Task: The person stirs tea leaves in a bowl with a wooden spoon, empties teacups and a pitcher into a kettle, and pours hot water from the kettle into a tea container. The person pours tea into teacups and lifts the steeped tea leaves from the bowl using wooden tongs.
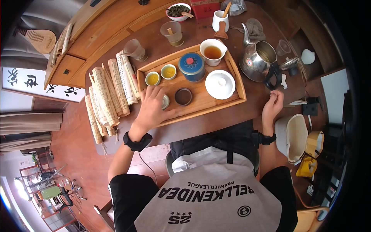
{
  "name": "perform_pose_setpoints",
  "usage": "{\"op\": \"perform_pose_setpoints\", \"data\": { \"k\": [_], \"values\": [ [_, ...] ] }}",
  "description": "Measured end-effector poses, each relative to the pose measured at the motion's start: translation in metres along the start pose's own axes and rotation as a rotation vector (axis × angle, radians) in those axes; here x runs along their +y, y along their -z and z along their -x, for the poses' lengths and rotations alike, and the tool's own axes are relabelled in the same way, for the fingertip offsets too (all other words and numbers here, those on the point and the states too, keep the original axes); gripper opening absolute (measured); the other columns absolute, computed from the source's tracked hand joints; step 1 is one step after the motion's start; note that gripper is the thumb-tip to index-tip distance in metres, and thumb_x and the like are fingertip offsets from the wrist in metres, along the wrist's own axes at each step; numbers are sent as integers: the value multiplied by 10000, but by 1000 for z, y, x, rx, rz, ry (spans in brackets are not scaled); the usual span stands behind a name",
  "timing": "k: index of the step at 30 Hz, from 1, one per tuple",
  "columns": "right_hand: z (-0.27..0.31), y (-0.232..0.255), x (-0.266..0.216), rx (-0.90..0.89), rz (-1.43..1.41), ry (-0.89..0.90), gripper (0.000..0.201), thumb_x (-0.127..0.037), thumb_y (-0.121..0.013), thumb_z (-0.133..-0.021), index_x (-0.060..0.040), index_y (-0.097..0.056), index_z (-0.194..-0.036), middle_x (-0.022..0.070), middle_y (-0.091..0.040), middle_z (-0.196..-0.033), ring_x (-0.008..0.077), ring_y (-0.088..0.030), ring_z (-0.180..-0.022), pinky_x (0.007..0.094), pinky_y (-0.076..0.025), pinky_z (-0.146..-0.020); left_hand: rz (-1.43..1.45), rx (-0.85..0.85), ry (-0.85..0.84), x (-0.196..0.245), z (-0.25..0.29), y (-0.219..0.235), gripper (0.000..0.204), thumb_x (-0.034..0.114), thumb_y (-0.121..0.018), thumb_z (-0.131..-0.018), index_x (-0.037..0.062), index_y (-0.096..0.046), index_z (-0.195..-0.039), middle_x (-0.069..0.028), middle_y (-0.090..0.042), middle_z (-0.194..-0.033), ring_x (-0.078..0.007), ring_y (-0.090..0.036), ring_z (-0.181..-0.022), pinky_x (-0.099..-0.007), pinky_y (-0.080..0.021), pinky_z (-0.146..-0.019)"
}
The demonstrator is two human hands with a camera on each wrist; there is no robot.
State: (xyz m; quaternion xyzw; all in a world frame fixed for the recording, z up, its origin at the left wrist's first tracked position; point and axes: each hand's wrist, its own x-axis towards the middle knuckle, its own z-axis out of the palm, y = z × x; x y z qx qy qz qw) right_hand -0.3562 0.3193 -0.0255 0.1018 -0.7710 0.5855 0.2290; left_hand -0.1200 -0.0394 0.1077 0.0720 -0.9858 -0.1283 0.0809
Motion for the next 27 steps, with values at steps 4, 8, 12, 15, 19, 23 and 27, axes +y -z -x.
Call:
{"op": "perform_pose_setpoints", "data": {
  "k": [4, 8, 12, 15, 19, 23, 27],
  "values": [
    [-1, -2, -1, 11, 9, 20, 128, -57, -523, -989, 11, -580, -898, 67, -603, -904, 155, -552, -822, 266, -446, -773, 38, -51, -54, 9, -13, -14, 744, 390, -864, -680, -8, -601, -1251, -144, -625, -1161, -323, -511, -1139, -455, -346, -998],
    [-1, -1, -12, 13, 25, 11, 139, -67, -534, -992, 8, -584, -887, 60, -599, -896, 140, -534, -786, 260, -432, -743, 43, -44, -86, 14, -21, -21, 683, 390, -852, -687, -15, -628, -1189, -157, -639, -1127, -329, -511, -1140, -492, -328, -1027],
    [-2, -2, -18, 21, 25, 37, 147, -77, -547, -993, 4, -589, -879, 56, -598, -891, 133, -525, -766, 258, -425, -725, 38, -76, -68, 12, -25, -26, 646, 376, -855, -679, -3, -644, -1157, -156, -652, -1091, -327, -516, -1132, -508, -318, -1038],
    [-2, -3, -17, 22, 26, 54, 147, -77, -549, -993, 5, -590, -877, 60, -597, -888, 138, -531, -767, 260, -429, -725, 14, -76, -80, 16, -28, -27, 664, 352, -860, -675, 3, -639, -1195, -160, -660, -1102, -316, -534, -1104, -455, -348, -1010],
    [-3, -2, -16, 22, 22, 58, 147, -73, -550, -991, 8, -589, -875, 65, -597, -885, 146, -539, -761, 265, -436, -721, 23, -78, -68, 18, -31, -29, 656, 328, -867, -659, 12, -642, -1188, -164, -659, -1107, -322, -544, -1104, -452, -349, -1014],
    [-2, -2, -17, 23, 21, 21, 142, -68, -552, -989, 8, -588, -875, 63, -600, -886, 150, -539, -753, 266, -439, -718, 51, -76, -51, 13, -30, -26, 666, 301, -871, -642, 20, -636, -1198, -165, -654, -1113, -330, -556, -1106, -447, -357, -1011],
    [-3, -2, -16, 25, 17, 43, 133, -61, -556, -983, 8, -587, -873, 69, -604, -886, 160, -546, -748, 272, -443, -713, 97, -39, -22, 9, -32, -9, 659, 291, -868, -654, 14, -629, -1202, -164, -648, -1105, -337, -571, -1099, -436, -377, -1010]
  ]
}}
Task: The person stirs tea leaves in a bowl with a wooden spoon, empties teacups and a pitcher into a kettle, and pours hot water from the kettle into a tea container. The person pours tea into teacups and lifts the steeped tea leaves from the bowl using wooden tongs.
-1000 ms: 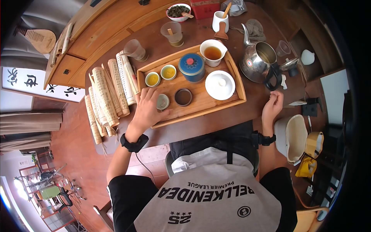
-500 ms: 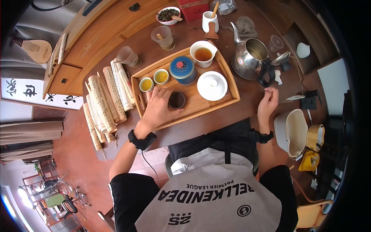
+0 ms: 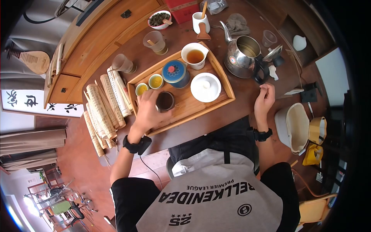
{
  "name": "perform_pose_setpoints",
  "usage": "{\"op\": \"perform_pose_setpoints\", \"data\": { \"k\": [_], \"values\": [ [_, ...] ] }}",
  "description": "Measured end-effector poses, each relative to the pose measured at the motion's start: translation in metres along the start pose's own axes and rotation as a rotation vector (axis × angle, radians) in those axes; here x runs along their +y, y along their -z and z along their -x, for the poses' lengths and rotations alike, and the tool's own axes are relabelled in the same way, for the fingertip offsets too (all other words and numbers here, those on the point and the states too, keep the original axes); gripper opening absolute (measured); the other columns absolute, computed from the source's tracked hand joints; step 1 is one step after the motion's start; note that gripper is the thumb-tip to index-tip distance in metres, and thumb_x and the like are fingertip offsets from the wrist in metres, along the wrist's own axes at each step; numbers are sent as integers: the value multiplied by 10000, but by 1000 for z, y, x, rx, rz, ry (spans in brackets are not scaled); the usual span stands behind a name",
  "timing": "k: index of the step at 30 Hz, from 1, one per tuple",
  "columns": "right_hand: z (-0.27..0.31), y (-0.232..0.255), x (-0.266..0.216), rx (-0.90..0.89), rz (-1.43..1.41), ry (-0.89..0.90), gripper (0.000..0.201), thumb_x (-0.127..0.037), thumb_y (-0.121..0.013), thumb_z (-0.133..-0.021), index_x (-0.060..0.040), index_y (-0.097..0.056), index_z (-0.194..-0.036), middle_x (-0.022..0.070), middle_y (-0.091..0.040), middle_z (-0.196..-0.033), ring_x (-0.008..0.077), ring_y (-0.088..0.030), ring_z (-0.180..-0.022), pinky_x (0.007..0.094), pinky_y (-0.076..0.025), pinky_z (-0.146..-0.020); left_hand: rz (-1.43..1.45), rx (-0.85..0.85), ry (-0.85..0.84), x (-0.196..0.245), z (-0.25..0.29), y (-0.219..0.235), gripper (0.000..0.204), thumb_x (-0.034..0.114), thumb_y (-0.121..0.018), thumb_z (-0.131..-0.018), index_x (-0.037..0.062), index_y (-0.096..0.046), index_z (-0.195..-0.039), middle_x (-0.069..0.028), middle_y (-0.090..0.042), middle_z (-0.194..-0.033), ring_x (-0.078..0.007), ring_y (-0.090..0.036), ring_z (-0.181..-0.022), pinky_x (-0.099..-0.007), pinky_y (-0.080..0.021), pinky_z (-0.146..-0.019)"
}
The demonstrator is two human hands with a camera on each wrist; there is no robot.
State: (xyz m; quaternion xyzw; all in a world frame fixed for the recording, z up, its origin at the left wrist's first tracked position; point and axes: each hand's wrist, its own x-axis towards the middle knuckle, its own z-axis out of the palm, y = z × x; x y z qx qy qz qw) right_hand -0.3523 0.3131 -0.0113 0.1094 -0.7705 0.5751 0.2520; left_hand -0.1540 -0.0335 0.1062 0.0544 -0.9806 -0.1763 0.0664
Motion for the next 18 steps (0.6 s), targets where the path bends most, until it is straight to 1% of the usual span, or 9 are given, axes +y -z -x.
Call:
{"op": "perform_pose_setpoints", "data": {
  "k": [2, 3, 6, 7, 10, 11, 12, 14, 18],
  "values": [
    [0, 0, -1, -3, 12, 8, 130, -58, -558, -980, 10, -585, -873, 73, -604, -886, 164, -548, -749, 274, -444, -712, 22, 34, 44, -2, -1, 14, 645, 245, -871, -663, -1, -619, -1204, -164, -643, -1099, -344, -585, -1084, -419, -417, -997],
    [-1, 0, -2, -4, 13, 17, 128, -57, -558, -979, 12, -584, -874, 76, -604, -887, 168, -549, -749, 276, -444, -711, 69, 40, 60, -4, -3, 21, 636, 186, -873, -665, -20, -608, -1205, -160, -647, -1104, -325, -605, -1062, -389, -459, -971],
    [-1, 1, -5, -6, 12, 27, 124, -54, -557, -977, 15, -581, -876, 80, -604, -889, 175, -551, -748, 279, -445, -709, 196, 80, 95, -13, -8, 39, 614, 206, -876, -662, -4, -617, -1177, -166, -652, -1072, -349, -615, -1014, -420, -446, -932],
    [-1, 1, -5, -9, 13, 30, 121, -52, -556, -976, 15, -580, -878, 81, -604, -889, 178, -552, -748, 280, -445, -710, 176, 106, 78, -16, -9, 42, 577, 158, -867, -674, -18, -615, -1162, -162, -655, -1052, -323, -644, -995, -401, -495, -910],
    [0, 1, -3, -11, 1, -4, 114, -47, -554, -973, 15, -579, -880, 87, -603, -889, 188, -557, -756, 283, -448, -717, 206, 94, 129, -15, -16, 62, 550, 143, -855, -690, -27, -615, -1155, -154, -653, -1049, -289, -661, -1004, -365, -523, -895],
    [0, 1, -3, -6, -2, -5, 114, -47, -554, -973, 15, -579, -880, 87, -603, -889, 188, -557, -756, 283, -448, -717, 193, 93, 138, -16, -18, 66, 544, 129, -847, -695, -27, -616, -1163, -145, -652, -1053, -251, -670, -1015, -341, -528, -904],
    [0, 1, -2, -7, -7, -14, 111, -43, -555, -970, 15, -578, -878, 90, -602, -890, 191, -561, -762, 284, -450, -720, 186, 94, 134, -16, -21, 69, 544, 129, -847, -695, -27, -616, -1163, -145, -652, -1053, -251, -670, -1015, -341, -528, -904],
    [0, 0, -2, -3, -20, -25, 108, -40, -556, -968, 15, -576, -877, 93, -600, -891, 195, -565, -768, 286, -451, -722, 214, 84, 125, -17, -28, 76, 617, 182, -851, -708, -19, -598, -1234, -112, -691, -1086, -210, -646, -1023, -348, -472, -956],
    [-1, 1, -6, -12, 5, -17, 105, -34, -554, -965, 11, -572, -871, 98, -595, -891, 197, -571, -777, 288, -455, -721, 211, 96, 111, -14, -46, 88, 613, 192, -850, -717, -22, -600, -1235, -111, -704, -1075, -192, -653, -1019, -335, -482, -941]
  ]
}}
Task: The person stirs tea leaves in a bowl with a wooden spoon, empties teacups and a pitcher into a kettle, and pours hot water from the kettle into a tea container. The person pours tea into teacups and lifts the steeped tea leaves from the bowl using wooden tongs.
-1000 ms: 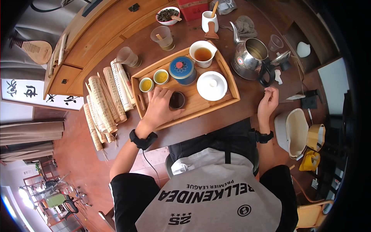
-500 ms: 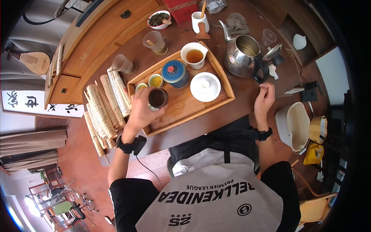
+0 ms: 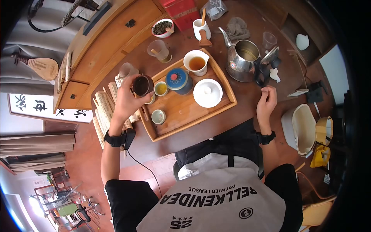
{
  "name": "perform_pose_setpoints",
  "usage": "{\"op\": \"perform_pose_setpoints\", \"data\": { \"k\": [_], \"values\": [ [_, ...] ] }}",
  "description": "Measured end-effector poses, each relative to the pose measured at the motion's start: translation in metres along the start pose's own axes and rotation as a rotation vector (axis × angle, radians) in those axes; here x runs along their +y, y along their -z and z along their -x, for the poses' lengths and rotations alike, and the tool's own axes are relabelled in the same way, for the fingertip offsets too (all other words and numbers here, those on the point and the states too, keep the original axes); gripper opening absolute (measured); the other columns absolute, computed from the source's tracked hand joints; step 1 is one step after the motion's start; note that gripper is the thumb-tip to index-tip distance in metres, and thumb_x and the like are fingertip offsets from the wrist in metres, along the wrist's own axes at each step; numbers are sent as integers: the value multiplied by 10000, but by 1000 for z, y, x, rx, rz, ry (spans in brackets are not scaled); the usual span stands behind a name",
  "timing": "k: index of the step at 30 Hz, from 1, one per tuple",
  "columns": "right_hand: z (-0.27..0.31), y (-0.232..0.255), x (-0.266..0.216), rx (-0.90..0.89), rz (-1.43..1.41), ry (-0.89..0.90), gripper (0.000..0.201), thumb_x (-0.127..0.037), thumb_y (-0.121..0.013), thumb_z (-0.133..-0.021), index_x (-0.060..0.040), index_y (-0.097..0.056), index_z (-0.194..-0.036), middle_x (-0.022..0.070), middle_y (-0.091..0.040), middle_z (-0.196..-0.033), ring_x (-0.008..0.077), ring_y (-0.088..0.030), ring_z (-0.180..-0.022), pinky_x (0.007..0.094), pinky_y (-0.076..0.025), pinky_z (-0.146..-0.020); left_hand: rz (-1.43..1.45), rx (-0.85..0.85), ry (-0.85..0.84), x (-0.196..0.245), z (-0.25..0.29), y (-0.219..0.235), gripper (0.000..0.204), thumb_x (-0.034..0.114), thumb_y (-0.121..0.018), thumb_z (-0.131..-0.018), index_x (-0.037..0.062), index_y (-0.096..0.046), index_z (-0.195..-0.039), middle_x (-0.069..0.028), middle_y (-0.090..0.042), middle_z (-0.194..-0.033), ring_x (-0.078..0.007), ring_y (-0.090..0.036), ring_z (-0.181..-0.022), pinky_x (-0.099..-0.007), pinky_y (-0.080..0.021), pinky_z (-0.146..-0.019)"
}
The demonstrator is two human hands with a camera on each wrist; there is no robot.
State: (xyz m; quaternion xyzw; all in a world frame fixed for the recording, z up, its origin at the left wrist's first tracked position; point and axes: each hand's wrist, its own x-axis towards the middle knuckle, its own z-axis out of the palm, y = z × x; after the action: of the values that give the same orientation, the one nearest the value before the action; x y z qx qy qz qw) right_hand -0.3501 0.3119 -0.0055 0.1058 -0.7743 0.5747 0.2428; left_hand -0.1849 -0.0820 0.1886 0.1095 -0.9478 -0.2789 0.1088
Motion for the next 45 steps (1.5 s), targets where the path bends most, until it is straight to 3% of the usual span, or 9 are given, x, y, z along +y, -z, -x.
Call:
{"op": "perform_pose_setpoints", "data": {
  "k": [8, 12, 14, 18, 21, 27, 34, 37, 45],
  "values": [
    [-1, 1, -2, 7, -17, 39, 74, -2, -550, -942, -1, -576, -872, 100, -588, -904, 203, -569, -768, 284, -451, -710, -103, 2, -138, 25, -47, -2, 582, 185, -841, -740, -26, -601, -1227, -102, -693, -1075, -163, -651, -1031, -318, -495, -941],
    [-1, 1, -3, 35, -39, 55, 73, -4, -559, -935, -9, -582, -866, 99, -589, -901, 207, -575, -769, 287, -448, -698, -13, -46, -171, 47, -71, -16, 600, 187, -846, -737, -29, -586, -1233, -111, -694, -1076, -173, -654, -1049, -322, -511, -924],
    [-3, 0, -6, 63, -39, 89, 75, -13, -571, -936, -10, -586, -863, 92, -586, -884, 202, -570, -750, 287, -442, -668, 84, -85, -229, 54, -85, -27, 584, 162, -856, -704, -34, -588, -1183, -164, -687, -1067, -234, -685, -1022, -346, -540, -893],
    [-3, 1, -8, 64, -45, 72, 73, 0, -575, -938, -8, -585, -867, 87, -584, -884, 171, -549, -722, 266, -436, -651, 15, -96, -246, 85, -105, -44, 591, 182, -851, -707, -31, -576, -1185, -181, -691, -1057, -261, -694, -1010, -359, -541, -891],
    [-3, 0, -7, 61, -67, 70, 61, 8, -581, -934, -5, -584, -874, 83, -586, -886, 170, -547, -713, 266, -447, -647, -8, -145, -356, 92, -127, -62, 572, 218, -837, -720, -7, -573, -1174, -183, -701, -1063, -307, -698, -1010, -377, -544, -884],
    [-2, 1, -7, 60, -84, 45, 54, 18, -574, -924, -8, -586, -879, 88, -588, -899, 180, -571, -729, 270, -467, -653, 104, -212, -400, 120, -159, -98, 554, 221, -841, -716, 4, -579, -1154, -181, -695, -1088, -305, -697, -1026, -380, -545, -889],
    [-1, 2, -4, 48, -82, 39, 34, 8, -578, -922, -6, -582, -890, 98, -584, -909, 209, -581, -754, 284, -483, -682, 51, -255, -471, 143, -180, -125, 627, 227, -844, -679, 20, -563, -1201, -184, -673, -1103, -335, -669, -1039, -406, -534, -912],
    [-1, 2, -5, 50, -90, 25, 32, 6, -584, -921, 0, -579, -890, 101, -582, -907, 212, -579, -755, 290, -484, -686, -15, -230, -511, 152, -182, -131, 604, 195, -837, -699, 18, -565, -1208, -177, -664, -1128, -299, -667, -1046, -375, -528, -907],
    [-1, 3, -6, 47, -105, 20, 31, 15, -587, -911, 8, -575, -884, 105, -580, -896, 213, -568, -744, 296, -478, -685, -90, -210, -664, 164, -184, -137, 607, 105, -803, -663, 42, -568, -1220, -164, -601, -1095, -383, -603, -1047, -426, -511, -903]
  ]
}}
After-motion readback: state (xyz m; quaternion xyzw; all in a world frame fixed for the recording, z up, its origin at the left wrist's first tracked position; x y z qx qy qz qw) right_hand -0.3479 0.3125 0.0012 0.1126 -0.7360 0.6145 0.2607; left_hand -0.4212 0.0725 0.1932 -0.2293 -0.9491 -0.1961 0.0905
